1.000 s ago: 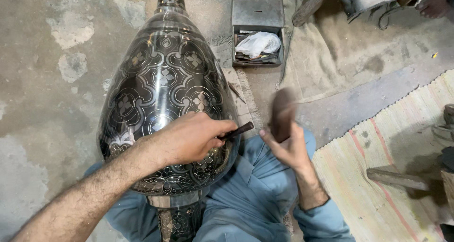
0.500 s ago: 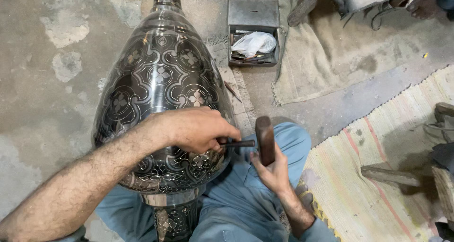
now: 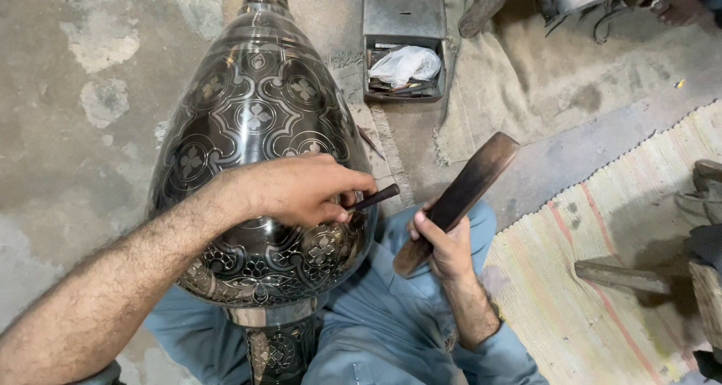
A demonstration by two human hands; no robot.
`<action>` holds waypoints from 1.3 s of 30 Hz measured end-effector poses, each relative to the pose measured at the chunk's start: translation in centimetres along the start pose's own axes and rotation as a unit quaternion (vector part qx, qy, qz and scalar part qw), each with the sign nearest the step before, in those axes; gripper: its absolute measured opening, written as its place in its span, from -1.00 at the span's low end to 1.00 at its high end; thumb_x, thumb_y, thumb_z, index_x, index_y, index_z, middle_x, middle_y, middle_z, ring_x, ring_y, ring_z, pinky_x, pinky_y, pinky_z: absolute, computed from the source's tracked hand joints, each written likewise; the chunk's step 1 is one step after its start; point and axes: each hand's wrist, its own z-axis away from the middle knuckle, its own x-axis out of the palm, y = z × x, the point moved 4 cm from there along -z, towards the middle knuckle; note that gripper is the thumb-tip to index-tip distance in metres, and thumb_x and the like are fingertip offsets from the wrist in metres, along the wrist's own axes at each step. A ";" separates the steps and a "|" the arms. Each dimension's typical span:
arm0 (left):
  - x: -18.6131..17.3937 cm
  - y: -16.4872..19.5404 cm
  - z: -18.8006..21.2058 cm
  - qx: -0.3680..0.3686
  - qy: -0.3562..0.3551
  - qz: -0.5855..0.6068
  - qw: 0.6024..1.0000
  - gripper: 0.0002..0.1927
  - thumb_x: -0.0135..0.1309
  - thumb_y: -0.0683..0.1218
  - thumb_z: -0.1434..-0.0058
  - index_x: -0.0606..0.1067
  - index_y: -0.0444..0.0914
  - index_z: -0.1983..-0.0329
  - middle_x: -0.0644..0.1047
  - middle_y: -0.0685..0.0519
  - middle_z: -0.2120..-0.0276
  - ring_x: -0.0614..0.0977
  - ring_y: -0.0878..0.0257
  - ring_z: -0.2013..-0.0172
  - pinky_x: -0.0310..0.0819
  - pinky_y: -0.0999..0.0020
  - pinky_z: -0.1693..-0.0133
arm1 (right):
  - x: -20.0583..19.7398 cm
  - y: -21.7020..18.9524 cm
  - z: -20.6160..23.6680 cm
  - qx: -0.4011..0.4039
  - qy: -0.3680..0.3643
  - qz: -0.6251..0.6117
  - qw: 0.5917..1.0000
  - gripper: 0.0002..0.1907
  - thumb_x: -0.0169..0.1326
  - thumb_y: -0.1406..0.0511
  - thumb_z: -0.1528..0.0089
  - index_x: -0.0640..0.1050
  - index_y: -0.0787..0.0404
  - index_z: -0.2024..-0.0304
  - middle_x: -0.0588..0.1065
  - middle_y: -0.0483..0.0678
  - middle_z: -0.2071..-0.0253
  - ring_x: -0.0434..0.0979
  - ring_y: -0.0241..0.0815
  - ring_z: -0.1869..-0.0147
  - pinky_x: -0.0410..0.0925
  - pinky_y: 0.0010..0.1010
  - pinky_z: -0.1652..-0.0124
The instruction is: The person sits on the floor and uses a chisel and wooden mallet to engrave floral patterns into a large metal vase. They repeatedly tap the chisel along the surface to create decorative lines and shapes.
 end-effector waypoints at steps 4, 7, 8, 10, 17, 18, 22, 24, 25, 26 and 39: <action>0.2 0.1 -0.1 0.007 -0.012 0.009 1.000 -0.51 0.17 -0.08 -0.20 0.43 -0.05 -0.22 0.69 0.04 0.13 0.72 0.13 0.08 0.59 0.19 0.01 | 0.3 -1.9 -0.5 -0.208 -0.026 0.461 0.863 -0.66 0.37 0.39 -0.09 0.49 0.34 0.19 0.50 -0.03 0.37 0.49 -0.22 0.34 0.39 -0.41 0.28; 0.4 0.0 0.0 -0.004 0.002 0.002 1.000 -0.47 0.18 -0.08 -0.19 0.42 -0.04 -0.26 0.68 0.05 0.10 0.71 0.12 0.05 0.56 0.18 -0.02 | -1.1 -0.6 -0.9 -0.023 -0.010 0.095 0.995 -0.76 0.29 0.38 -0.18 0.51 0.30 0.17 0.52 -0.06 0.43 0.53 -0.25 0.40 0.41 -0.42 0.35; 0.5 0.0 0.2 -0.012 0.005 0.006 1.000 -0.49 0.18 -0.09 -0.19 0.43 -0.04 -0.25 0.68 0.05 0.10 0.71 0.13 0.05 0.57 0.18 -0.02 | -1.1 -0.8 -0.9 -0.064 -0.030 0.206 0.976 -0.73 0.31 0.37 -0.18 0.50 0.31 0.16 0.50 -0.07 0.44 0.48 -0.27 0.38 0.40 -0.43 0.35; 0.6 -0.1 0.5 -0.023 0.024 0.009 0.999 -0.50 0.19 -0.10 -0.18 0.44 -0.05 -0.22 0.69 0.05 0.11 0.72 0.12 0.05 0.57 0.18 -0.02 | -1.0 -0.9 -0.9 -0.148 -0.069 0.416 0.895 -0.69 0.34 0.36 -0.17 0.50 0.34 0.15 0.45 -0.08 0.46 0.38 -0.30 0.36 0.36 -0.44 0.33; 0.9 0.5 2.9 -0.030 0.151 0.053 0.987 -0.52 0.17 -0.13 -0.19 0.43 -0.14 -0.20 0.68 -0.01 0.24 0.74 0.06 0.24 0.65 0.15 0.16 | -2.4 -2.1 -3.3 -0.152 -0.123 0.369 0.909 -0.65 0.31 0.33 -0.19 0.49 0.33 0.07 0.52 -0.16 0.32 0.52 -0.35 0.24 0.43 -0.46 0.25; 1.3 0.6 3.3 -0.045 0.154 0.086 0.983 -0.54 0.14 -0.14 -0.21 0.42 -0.12 -0.20 0.68 0.00 0.24 0.77 0.10 0.30 0.70 0.20 0.20 | -2.5 -2.4 -3.6 -0.130 -0.107 0.353 0.920 -0.69 0.32 0.33 -0.20 0.50 0.34 0.12 0.50 -0.14 0.32 0.50 -0.32 0.24 0.42 -0.44 0.24; 1.9 1.5 5.1 -0.079 0.247 0.054 0.964 -0.55 0.17 -0.13 -0.24 0.42 -0.16 -0.21 0.65 -0.14 0.45 0.73 -0.01 0.40 0.65 0.10 0.34 | -1.1 -4.9 -5.0 -0.149 -0.153 0.398 0.892 -0.66 0.34 0.32 -0.18 0.49 0.33 0.12 0.52 -0.05 0.31 0.50 -0.32 0.24 0.44 -0.41 0.24; 2.7 1.5 5.6 -0.115 0.250 0.099 0.956 -0.55 0.12 -0.14 -0.27 0.40 -0.14 -0.24 0.64 -0.11 0.48 0.75 0.04 0.46 0.69 0.16 0.41 | -0.1 -6.7 -5.9 -0.161 -0.168 0.463 0.855 -0.67 0.35 0.29 -0.18 0.49 0.31 0.16 0.53 0.00 0.40 0.51 -0.30 0.31 0.44 -0.38 0.28; 2.9 1.5 5.9 -0.119 0.274 0.113 0.947 -0.56 0.11 -0.15 -0.27 0.40 -0.15 -0.23 0.65 -0.12 0.47 0.76 0.04 0.45 0.70 0.17 0.41 | 0.5 -7.6 -6.2 -0.166 -0.173 0.495 0.835 -0.67 0.36 0.28 -0.18 0.49 0.31 0.18 0.53 0.02 0.45 0.52 -0.29 0.34 0.43 -0.36 0.30; 3.2 1.6 6.1 -0.123 0.300 0.127 0.937 -0.57 0.11 -0.16 -0.27 0.39 -0.17 -0.21 0.65 -0.12 0.46 0.77 0.03 0.45 0.70 0.18 0.42 | 1.1 -8.6 -6.4 -0.179 -0.185 0.492 0.832 -0.62 0.35 0.27 -0.17 0.48 0.31 0.10 0.54 0.04 0.41 0.54 -0.29 0.32 0.44 -0.35 0.29; 8.2 2.3 8.1 -0.086 0.569 0.111 0.810 -0.62 0.19 -0.26 -0.25 0.40 -0.34 -0.11 0.66 -0.18 0.20 0.77 -0.01 0.16 0.69 0.24 0.26 | 9.3 -16.9 -6.1 -0.303 -0.301 0.596 0.680 -0.69 0.25 0.33 -0.11 0.45 0.19 0.14 0.53 0.00 0.42 0.59 0.10 0.30 0.37 -0.11 0.27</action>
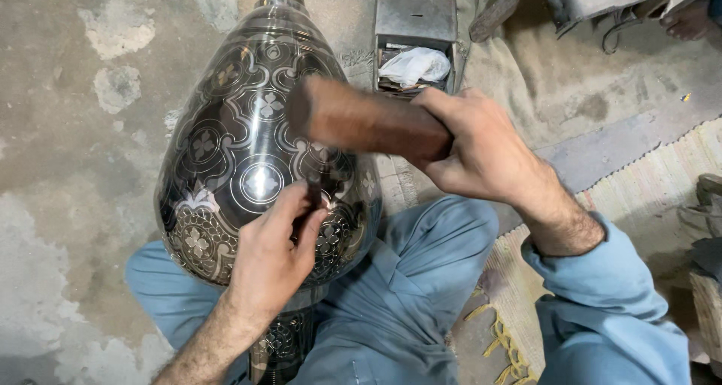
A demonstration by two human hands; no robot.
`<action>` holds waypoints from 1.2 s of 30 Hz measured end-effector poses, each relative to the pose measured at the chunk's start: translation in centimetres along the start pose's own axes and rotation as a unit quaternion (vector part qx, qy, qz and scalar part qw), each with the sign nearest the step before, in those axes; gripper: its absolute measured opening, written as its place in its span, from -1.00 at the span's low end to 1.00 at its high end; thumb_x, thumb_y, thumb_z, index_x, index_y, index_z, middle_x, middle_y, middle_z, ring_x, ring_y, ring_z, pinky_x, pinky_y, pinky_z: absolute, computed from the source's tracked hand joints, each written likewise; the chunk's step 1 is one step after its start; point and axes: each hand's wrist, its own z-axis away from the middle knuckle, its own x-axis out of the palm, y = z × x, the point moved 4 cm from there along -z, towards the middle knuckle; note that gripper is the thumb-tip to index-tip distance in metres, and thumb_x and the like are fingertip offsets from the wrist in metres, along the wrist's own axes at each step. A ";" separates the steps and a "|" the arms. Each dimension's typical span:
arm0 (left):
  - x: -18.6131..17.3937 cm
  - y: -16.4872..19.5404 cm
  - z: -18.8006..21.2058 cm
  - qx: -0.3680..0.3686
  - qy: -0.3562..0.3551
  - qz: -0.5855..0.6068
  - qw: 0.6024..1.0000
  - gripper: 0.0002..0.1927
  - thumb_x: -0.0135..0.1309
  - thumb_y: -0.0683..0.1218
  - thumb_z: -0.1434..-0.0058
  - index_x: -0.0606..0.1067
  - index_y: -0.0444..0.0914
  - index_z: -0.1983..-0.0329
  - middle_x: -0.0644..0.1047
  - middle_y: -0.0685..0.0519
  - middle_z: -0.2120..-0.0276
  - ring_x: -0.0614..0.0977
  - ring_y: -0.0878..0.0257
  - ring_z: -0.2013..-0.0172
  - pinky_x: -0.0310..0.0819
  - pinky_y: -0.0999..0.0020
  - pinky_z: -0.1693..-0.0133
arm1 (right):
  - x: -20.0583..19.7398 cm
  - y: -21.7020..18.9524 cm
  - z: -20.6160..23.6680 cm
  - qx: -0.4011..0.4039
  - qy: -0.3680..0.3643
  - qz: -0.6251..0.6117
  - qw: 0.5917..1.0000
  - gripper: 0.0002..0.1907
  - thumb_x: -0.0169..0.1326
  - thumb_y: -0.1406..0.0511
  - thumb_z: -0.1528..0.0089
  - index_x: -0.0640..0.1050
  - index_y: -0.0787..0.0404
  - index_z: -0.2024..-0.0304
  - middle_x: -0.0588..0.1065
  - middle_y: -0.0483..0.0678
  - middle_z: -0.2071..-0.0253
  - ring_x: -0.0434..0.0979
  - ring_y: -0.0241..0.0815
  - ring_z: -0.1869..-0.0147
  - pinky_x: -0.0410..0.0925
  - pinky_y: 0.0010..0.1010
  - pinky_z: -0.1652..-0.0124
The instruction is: The person sits on the floor and uses a chisel and wooden mallet to engrave floral patterns into a large metal vase. They repeatedly tap the chisel along the surface to create decorative lines and shapes.
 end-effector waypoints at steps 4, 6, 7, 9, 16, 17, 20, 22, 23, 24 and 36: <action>0.2 -0.4 0.8 0.006 0.017 -0.010 1.000 -0.63 0.18 -0.27 -0.27 0.39 -0.35 -0.11 0.68 -0.13 0.19 0.77 0.05 0.13 0.71 0.27 0.20 | -0.4 -1.4 -0.5 -0.079 -0.062 0.162 0.982 -0.57 0.22 0.32 0.04 0.47 0.17 0.11 0.53 -0.02 0.49 0.56 0.12 0.38 0.27 -0.01 0.15; 0.4 -0.8 0.9 0.000 0.010 -0.006 1.000 -0.70 0.18 -0.25 -0.31 0.38 -0.34 -0.05 0.69 -0.11 0.17 0.78 0.09 0.11 0.73 0.32 0.18 | -0.5 -1.6 -0.7 -0.048 -0.039 0.085 0.995 -0.63 0.22 0.31 -0.04 0.47 0.16 0.11 0.52 -0.02 0.48 0.54 0.13 0.39 0.30 -0.04 0.08; 0.5 -0.8 1.0 -0.004 0.009 -0.003 1.000 -0.65 0.17 -0.26 -0.29 0.37 -0.37 -0.10 0.68 -0.12 0.18 0.78 0.08 0.12 0.73 0.31 0.19 | -0.6 -1.7 -0.7 -0.033 -0.027 0.047 0.998 -0.66 0.21 0.31 -0.08 0.46 0.15 0.10 0.52 -0.02 0.47 0.52 0.13 0.39 0.32 -0.05 0.05; 0.5 -0.9 1.0 -0.008 0.007 -0.001 1.000 -0.54 0.16 -0.27 -0.25 0.35 -0.42 -0.20 0.67 -0.15 0.19 0.76 0.06 0.14 0.73 0.31 0.20 | -0.7 -2.1 -0.6 -0.079 -0.017 0.117 0.990 -0.60 0.19 0.35 -0.01 0.46 0.16 0.08 0.54 -0.02 0.41 0.56 0.14 0.33 0.28 0.00 0.12; 0.0 -0.4 0.5 0.017 0.011 -0.028 0.999 -0.65 0.22 -0.25 -0.25 0.41 -0.36 -0.06 0.67 -0.15 0.20 0.77 0.05 0.15 0.70 0.26 0.18 | 0.2 -1.2 -0.5 -0.053 -0.064 0.160 0.984 -0.56 0.25 0.36 0.09 0.48 0.16 0.14 0.54 0.04 0.50 0.58 0.22 0.39 0.35 0.11 0.20; -0.1 -0.3 0.5 0.013 0.009 -0.020 1.000 -0.64 0.21 -0.25 -0.25 0.41 -0.36 -0.08 0.67 -0.15 0.19 0.77 0.04 0.14 0.69 0.26 0.20 | 0.1 -1.1 -0.4 -0.047 -0.034 0.082 0.995 -0.58 0.25 0.36 0.01 0.47 0.17 0.10 0.54 0.06 0.44 0.60 0.21 0.34 0.38 0.02 0.23; -0.1 0.1 0.1 0.033 0.009 -0.010 0.999 -0.64 0.19 -0.26 -0.26 0.42 -0.35 -0.11 0.66 -0.18 0.18 0.76 -0.01 0.14 0.68 0.24 0.21 | 0.5 -0.6 -0.2 -0.016 0.020 -0.079 0.997 -0.63 0.26 0.34 -0.15 0.46 0.22 0.03 0.55 0.09 0.35 0.63 0.17 0.23 0.43 -0.17 0.31; -0.2 0.2 -0.4 0.038 -0.009 -0.021 0.999 -0.65 0.19 -0.26 -0.26 0.44 -0.34 -0.10 0.65 -0.19 0.19 0.75 -0.05 0.17 0.67 0.21 0.22 | 1.1 0.0 0.1 0.034 0.009 -0.094 0.995 -0.64 0.31 0.30 -0.18 0.46 0.23 0.06 0.56 0.08 0.37 0.63 0.17 0.24 0.42 -0.19 0.33; -0.1 0.2 -0.6 0.033 -0.026 -0.030 0.999 -0.66 0.19 -0.25 -0.26 0.45 -0.33 -0.09 0.65 -0.19 0.20 0.75 -0.06 0.19 0.67 0.20 0.24 | 1.2 -0.1 0.3 0.009 0.009 -0.036 0.999 -0.59 0.31 0.33 -0.10 0.48 0.23 0.04 0.57 0.08 0.36 0.62 0.18 0.23 0.39 -0.12 0.29; 0.0 0.2 -1.0 0.030 -0.043 -0.039 0.998 -0.67 0.20 -0.24 -0.26 0.46 -0.32 -0.07 0.65 -0.19 0.21 0.74 -0.07 0.21 0.66 0.18 0.26 | 1.4 -0.2 0.5 -0.016 0.010 0.023 1.000 -0.53 0.30 0.36 -0.02 0.50 0.23 0.02 0.59 0.07 0.35 0.62 0.19 0.23 0.36 -0.05 0.24; 0.5 0.2 -4.0 -0.063 -0.259 -0.052 0.962 -0.57 0.10 -0.14 -0.29 0.40 -0.18 -0.24 0.66 -0.12 0.43 0.77 0.04 0.46 0.71 0.21 0.38 | 6.0 4.2 4.6 0.050 0.091 -0.065 0.992 -0.53 0.32 0.37 -0.01 0.52 0.20 0.03 0.55 0.04 0.35 0.55 0.05 0.25 0.39 -0.22 0.16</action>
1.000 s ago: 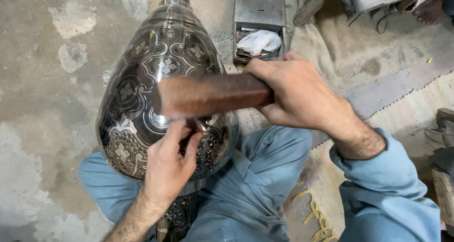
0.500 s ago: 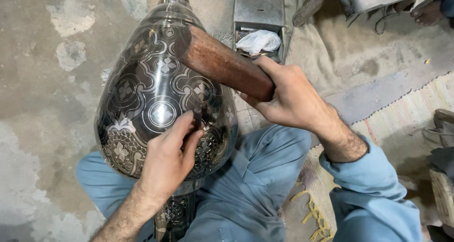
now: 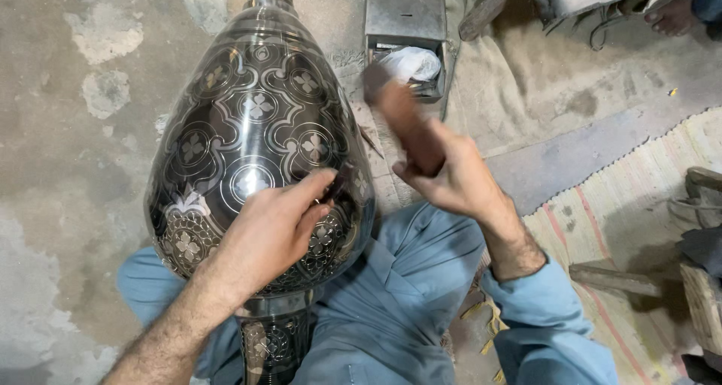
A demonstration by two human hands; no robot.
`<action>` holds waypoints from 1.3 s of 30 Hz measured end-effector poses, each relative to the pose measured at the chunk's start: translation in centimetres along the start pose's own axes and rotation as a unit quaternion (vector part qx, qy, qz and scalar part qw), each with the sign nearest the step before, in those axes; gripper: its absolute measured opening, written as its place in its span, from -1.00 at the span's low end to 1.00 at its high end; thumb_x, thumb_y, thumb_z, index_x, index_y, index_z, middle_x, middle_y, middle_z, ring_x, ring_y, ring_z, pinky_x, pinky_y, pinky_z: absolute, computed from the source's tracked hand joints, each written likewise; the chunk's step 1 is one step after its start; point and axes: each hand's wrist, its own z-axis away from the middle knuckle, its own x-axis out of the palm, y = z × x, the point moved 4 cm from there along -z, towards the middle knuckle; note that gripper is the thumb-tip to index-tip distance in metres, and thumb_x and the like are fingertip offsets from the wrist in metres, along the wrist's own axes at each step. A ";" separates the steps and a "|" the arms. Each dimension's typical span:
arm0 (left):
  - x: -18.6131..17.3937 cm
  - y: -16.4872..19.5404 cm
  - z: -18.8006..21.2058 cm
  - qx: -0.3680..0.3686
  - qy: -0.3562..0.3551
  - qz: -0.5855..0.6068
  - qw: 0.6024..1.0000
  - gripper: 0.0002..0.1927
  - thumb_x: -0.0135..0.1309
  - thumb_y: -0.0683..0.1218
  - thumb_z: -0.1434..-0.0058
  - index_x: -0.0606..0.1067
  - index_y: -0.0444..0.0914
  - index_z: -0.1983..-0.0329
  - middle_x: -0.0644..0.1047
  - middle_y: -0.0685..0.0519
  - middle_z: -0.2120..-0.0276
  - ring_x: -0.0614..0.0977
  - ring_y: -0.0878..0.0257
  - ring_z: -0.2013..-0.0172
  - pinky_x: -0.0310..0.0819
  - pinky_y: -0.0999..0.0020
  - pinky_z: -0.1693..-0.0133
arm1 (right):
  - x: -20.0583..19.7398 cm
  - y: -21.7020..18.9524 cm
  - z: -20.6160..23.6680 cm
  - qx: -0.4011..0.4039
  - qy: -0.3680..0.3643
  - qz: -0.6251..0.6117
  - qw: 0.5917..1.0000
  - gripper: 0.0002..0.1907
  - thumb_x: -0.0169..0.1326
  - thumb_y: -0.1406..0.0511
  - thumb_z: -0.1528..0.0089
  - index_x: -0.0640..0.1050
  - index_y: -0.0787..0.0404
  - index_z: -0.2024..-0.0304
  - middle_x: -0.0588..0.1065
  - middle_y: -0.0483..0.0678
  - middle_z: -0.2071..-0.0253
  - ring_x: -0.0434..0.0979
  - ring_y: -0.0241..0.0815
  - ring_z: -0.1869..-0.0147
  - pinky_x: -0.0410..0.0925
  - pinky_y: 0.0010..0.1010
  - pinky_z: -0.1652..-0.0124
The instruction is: The person sits on the floor and uses a chisel and wooden mallet to engrave floral patterns into a large metal vase. They repeatedly tap the chisel along the surface to create decorative lines and shapes.
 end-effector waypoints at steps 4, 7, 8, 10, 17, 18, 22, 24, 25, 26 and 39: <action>-0.6 0.6 -0.9 0.071 -0.021 -0.037 0.997 -0.55 0.13 -0.13 -0.26 0.42 -0.20 -0.22 0.65 -0.15 0.43 0.73 -0.03 0.44 0.64 0.11 0.39 | 1.9 2.6 3.0 0.127 0.036 -0.225 0.965 -0.73 0.34 0.37 -0.17 0.53 0.20 0.15 0.56 0.03 0.33 0.57 -0.14 0.23 0.46 -0.36 0.18; -0.8 1.0 -1.6 0.112 -0.043 -0.070 0.990 -0.56 0.16 -0.12 -0.23 0.45 -0.19 -0.20 0.65 -0.16 0.42 0.71 -0.07 0.37 0.60 0.04 0.33 | 2.8 2.4 4.5 0.033 0.056 0.076 0.995 -0.56 0.37 0.45 0.04 0.54 0.26 0.12 0.57 0.06 0.29 0.55 -0.11 0.23 0.35 -0.31 0.15; -0.8 1.1 -1.8 0.113 -0.059 -0.080 0.989 -0.55 0.17 -0.12 -0.22 0.46 -0.16 -0.20 0.66 -0.15 0.42 0.71 -0.07 0.36 0.59 0.03 0.30 | 3.2 2.8 5.1 0.082 0.070 -0.038 0.993 -0.63 0.35 0.41 -0.04 0.54 0.27 0.13 0.55 0.00 0.29 0.54 -0.18 0.21 0.38 -0.35 0.16; -0.7 1.0 -2.5 0.097 -0.108 -0.098 0.985 -0.53 0.16 -0.10 -0.23 0.46 -0.11 -0.23 0.67 -0.15 0.42 0.71 -0.05 0.33 0.59 0.05 0.22 | 4.1 3.4 6.5 0.177 0.095 -0.261 0.944 -0.74 0.32 0.35 -0.20 0.53 0.28 0.14 0.53 -0.10 0.29 0.52 -0.32 0.18 0.43 -0.42 0.18; -0.3 1.6 -4.2 0.137 -0.205 -0.101 0.964 -0.55 0.17 -0.12 -0.21 0.47 -0.13 -0.19 0.67 -0.10 0.29 0.72 0.01 0.25 0.62 0.11 0.17 | 6.5 3.4 10.3 0.245 0.153 -0.235 0.928 -0.72 0.33 0.35 -0.18 0.52 0.29 0.14 0.49 -0.14 0.34 0.48 -0.34 0.26 0.39 -0.44 0.25; -0.1 1.5 -4.4 0.130 -0.223 -0.107 0.960 -0.54 0.16 -0.12 -0.21 0.46 -0.12 -0.20 0.68 -0.08 0.28 0.73 0.03 0.25 0.62 0.12 0.17 | 7.0 3.2 10.4 0.232 0.144 -0.200 0.941 -0.72 0.33 0.36 -0.17 0.51 0.30 0.15 0.50 -0.14 0.35 0.47 -0.34 0.26 0.40 -0.44 0.25; 0.6 1.7 -4.9 0.131 -0.277 -0.138 0.942 -0.48 0.16 -0.15 -0.18 0.48 -0.04 -0.25 0.69 -0.01 0.27 0.73 0.10 0.26 0.60 0.14 0.12 | 8.2 2.3 11.0 0.241 0.213 -0.241 0.916 -0.74 0.31 0.39 -0.20 0.53 0.32 0.12 0.53 -0.14 0.27 0.53 -0.36 0.17 0.43 -0.45 0.16; 0.8 1.7 -4.9 0.115 -0.286 -0.158 0.938 -0.47 0.16 -0.14 -0.19 0.48 0.00 -0.26 0.69 0.01 0.29 0.73 0.13 0.26 0.59 0.14 0.11 | 8.9 1.9 11.1 0.242 0.186 -0.227 0.925 -0.71 0.32 0.38 -0.19 0.52 0.30 0.11 0.54 -0.15 0.31 0.54 -0.37 0.23 0.44 -0.47 0.21; 0.7 1.7 -4.8 0.115 -0.289 -0.162 0.936 -0.49 0.14 -0.15 -0.20 0.48 0.01 -0.24 0.69 0.02 0.32 0.74 0.15 0.28 0.60 0.14 0.11 | 9.0 1.5 11.0 0.242 0.174 -0.219 0.929 -0.70 0.32 0.37 -0.19 0.51 0.29 0.10 0.54 -0.16 0.32 0.55 -0.38 0.25 0.45 -0.48 0.23; 0.6 1.8 -4.7 0.118 -0.294 -0.168 0.933 -0.51 0.12 -0.17 -0.20 0.49 0.02 -0.22 0.69 0.03 0.34 0.74 0.16 0.30 0.60 0.14 0.12 | 9.1 1.3 10.9 0.244 0.158 -0.222 0.931 -0.69 0.31 0.36 -0.19 0.51 0.30 0.08 0.54 -0.13 0.34 0.53 -0.35 0.25 0.44 -0.46 0.23; -0.8 0.7 -4.1 0.096 -0.196 -0.144 0.965 -0.43 0.17 -0.02 -0.22 0.40 -0.03 -0.33 0.62 -0.02 0.28 0.59 0.04 0.15 0.45 0.05 0.02 | 8.5 1.6 7.3 0.211 0.054 -0.179 0.959 -0.60 0.30 0.35 -0.16 0.48 0.34 0.01 0.57 0.07 0.27 0.63 0.03 0.21 0.42 -0.21 0.19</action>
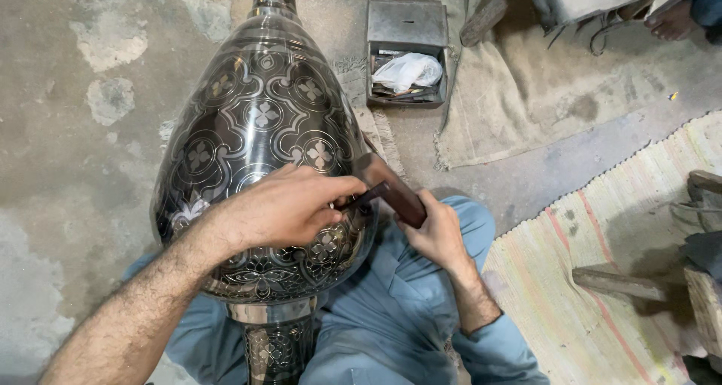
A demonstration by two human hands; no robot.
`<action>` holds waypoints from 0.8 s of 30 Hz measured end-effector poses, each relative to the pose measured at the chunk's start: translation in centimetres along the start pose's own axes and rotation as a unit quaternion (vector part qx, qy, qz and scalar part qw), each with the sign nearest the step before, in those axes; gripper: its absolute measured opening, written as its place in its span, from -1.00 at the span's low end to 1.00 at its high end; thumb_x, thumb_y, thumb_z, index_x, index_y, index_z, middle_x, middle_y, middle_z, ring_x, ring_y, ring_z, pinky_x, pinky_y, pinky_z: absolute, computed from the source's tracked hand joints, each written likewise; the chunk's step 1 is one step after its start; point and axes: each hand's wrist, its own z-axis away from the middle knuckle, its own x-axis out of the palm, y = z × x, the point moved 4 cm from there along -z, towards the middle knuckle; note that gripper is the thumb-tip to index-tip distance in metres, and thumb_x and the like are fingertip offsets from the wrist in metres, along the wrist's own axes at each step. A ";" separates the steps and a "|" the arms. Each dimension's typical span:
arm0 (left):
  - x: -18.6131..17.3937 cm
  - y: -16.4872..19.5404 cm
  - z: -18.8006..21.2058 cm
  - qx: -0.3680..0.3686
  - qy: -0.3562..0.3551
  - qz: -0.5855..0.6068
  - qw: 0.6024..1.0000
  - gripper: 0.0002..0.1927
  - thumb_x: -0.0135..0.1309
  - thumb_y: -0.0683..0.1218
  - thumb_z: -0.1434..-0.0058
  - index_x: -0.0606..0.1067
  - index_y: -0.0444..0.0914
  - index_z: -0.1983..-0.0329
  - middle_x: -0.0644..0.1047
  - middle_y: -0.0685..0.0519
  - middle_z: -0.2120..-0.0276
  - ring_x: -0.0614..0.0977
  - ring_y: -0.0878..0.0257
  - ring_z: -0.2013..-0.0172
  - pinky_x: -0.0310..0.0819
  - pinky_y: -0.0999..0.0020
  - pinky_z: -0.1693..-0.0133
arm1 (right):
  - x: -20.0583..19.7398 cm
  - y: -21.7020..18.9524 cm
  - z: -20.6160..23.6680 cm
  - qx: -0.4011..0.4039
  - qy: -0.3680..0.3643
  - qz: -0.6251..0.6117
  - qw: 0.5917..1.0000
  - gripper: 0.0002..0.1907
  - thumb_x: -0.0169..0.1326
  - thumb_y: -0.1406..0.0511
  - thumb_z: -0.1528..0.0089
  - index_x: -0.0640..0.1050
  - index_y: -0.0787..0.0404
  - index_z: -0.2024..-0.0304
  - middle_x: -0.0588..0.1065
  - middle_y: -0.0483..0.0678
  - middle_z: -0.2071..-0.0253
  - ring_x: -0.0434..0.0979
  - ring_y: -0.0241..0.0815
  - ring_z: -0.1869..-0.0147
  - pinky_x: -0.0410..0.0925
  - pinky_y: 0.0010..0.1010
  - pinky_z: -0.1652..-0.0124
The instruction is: The person sits on the floor and uses a chisel and wooden mallet to engrave floral patterns into a large metal vase. They repeatedly tap the chisel along the surface to create decorative lines and shapes.
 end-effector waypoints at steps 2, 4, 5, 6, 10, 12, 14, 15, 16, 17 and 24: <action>-0.1 -0.3 -0.2 0.003 -0.009 0.011 1.000 -0.48 0.16 -0.03 -0.22 0.41 -0.06 -0.27 0.64 -0.03 0.29 0.65 0.04 0.18 0.49 0.05 0.04 | -0.1 0.3 -0.1 0.034 0.030 -0.194 0.980 -0.64 0.28 0.37 -0.20 0.48 0.36 0.01 0.57 0.02 0.27 0.58 -0.08 0.24 0.42 -0.26 0.18; -0.2 -0.3 -0.2 0.033 0.005 0.024 0.999 -0.52 0.17 -0.05 -0.22 0.43 -0.10 -0.23 0.66 -0.05 0.29 0.67 0.01 0.20 0.51 0.03 0.06 | -0.2 1.0 0.1 0.119 0.049 -0.367 0.921 -0.67 0.29 0.40 -0.21 0.48 0.40 0.05 0.55 -0.04 0.36 0.51 -0.13 0.33 0.40 -0.30 0.26; -0.3 -0.2 -0.2 0.062 0.026 0.028 0.997 -0.53 0.18 -0.06 -0.22 0.44 -0.12 -0.21 0.66 -0.06 0.28 0.67 -0.01 0.20 0.51 0.01 0.09 | -0.8 0.3 0.0 0.022 0.053 -0.225 0.973 -0.66 0.28 0.42 -0.19 0.49 0.38 0.04 0.54 -0.06 0.33 0.51 -0.13 0.30 0.40 -0.30 0.24; -0.5 -0.1 -0.1 0.090 0.046 0.032 0.994 -0.54 0.19 -0.08 -0.21 0.46 -0.14 -0.20 0.67 -0.08 0.27 0.67 -0.04 0.20 0.51 -0.01 0.11 | -1.4 -0.5 -0.1 -0.075 0.054 -0.076 0.993 -0.65 0.28 0.43 -0.17 0.50 0.37 0.03 0.53 -0.07 0.30 0.52 -0.14 0.27 0.41 -0.31 0.22; 0.0 -0.6 0.3 0.051 0.046 0.035 0.997 -0.56 0.19 -0.06 -0.19 0.47 -0.10 -0.17 0.67 -0.06 0.28 0.68 -0.03 0.22 0.54 0.03 0.12 | -2.0 1.4 -0.2 0.145 0.042 -0.234 0.961 -0.69 0.30 0.38 -0.18 0.51 0.35 0.10 0.45 -0.10 0.44 0.41 -0.18 0.49 0.30 -0.28 0.50; 0.0 -0.3 0.8 0.063 0.090 0.022 0.994 -0.55 0.20 -0.07 -0.19 0.48 -0.11 -0.16 0.66 -0.09 0.33 0.66 -0.08 0.24 0.53 0.01 0.16 | -2.7 0.3 -0.6 -0.008 0.037 -0.063 0.997 -0.68 0.30 0.37 -0.18 0.50 0.33 0.08 0.49 -0.10 0.40 0.46 -0.26 0.35 0.38 -0.36 0.33; -0.1 -0.5 1.3 0.049 0.100 0.065 0.992 -0.56 0.18 -0.07 -0.20 0.48 -0.11 -0.17 0.67 -0.07 0.28 0.70 -0.05 0.24 0.58 0.05 0.18 | -2.9 -0.1 -1.0 -0.068 0.028 -0.026 0.997 -0.69 0.31 0.37 -0.19 0.50 0.31 0.08 0.51 -0.07 0.34 0.48 -0.31 0.25 0.41 -0.41 0.24; -0.1 -0.6 1.5 0.043 0.104 0.087 0.990 -0.57 0.17 -0.07 -0.21 0.48 -0.11 -0.18 0.68 -0.06 0.26 0.72 -0.04 0.25 0.60 0.07 0.20 | -3.1 0.0 -1.3 -0.049 0.024 -0.076 0.996 -0.70 0.31 0.37 -0.20 0.50 0.31 0.08 0.50 -0.05 0.31 0.48 -0.32 0.21 0.41 -0.41 0.22; -0.1 -0.4 1.7 0.044 0.128 0.076 0.988 -0.57 0.18 -0.07 -0.22 0.48 -0.13 -0.17 0.68 -0.07 0.29 0.72 -0.04 0.28 0.60 0.07 0.23 | -3.3 0.0 -1.6 -0.031 0.020 -0.127 0.991 -0.71 0.32 0.37 -0.21 0.51 0.31 0.09 0.49 -0.02 0.28 0.48 -0.33 0.18 0.41 -0.41 0.20; 0.0 -0.2 2.1 0.045 0.150 0.067 0.985 -0.57 0.19 -0.08 -0.22 0.48 -0.15 -0.17 0.68 -0.08 0.32 0.71 -0.03 0.32 0.59 0.07 0.27 | -3.6 -0.3 -1.9 -0.047 0.011 -0.071 0.996 -0.69 0.33 0.36 -0.20 0.50 0.31 0.10 0.51 -0.03 0.31 0.50 -0.34 0.22 0.42 -0.42 0.22; 1.8 -0.5 3.8 -0.042 0.210 0.134 0.968 -0.57 0.16 -0.14 -0.26 0.43 -0.21 -0.20 0.70 -0.04 0.39 0.72 0.26 0.55 0.67 0.37 0.51 | -5.9 -4.5 -5.2 -0.086 -0.049 0.039 0.994 -0.64 0.32 0.32 -0.15 0.49 0.27 0.08 0.54 -0.07 0.37 0.54 -0.37 0.29 0.44 -0.42 0.29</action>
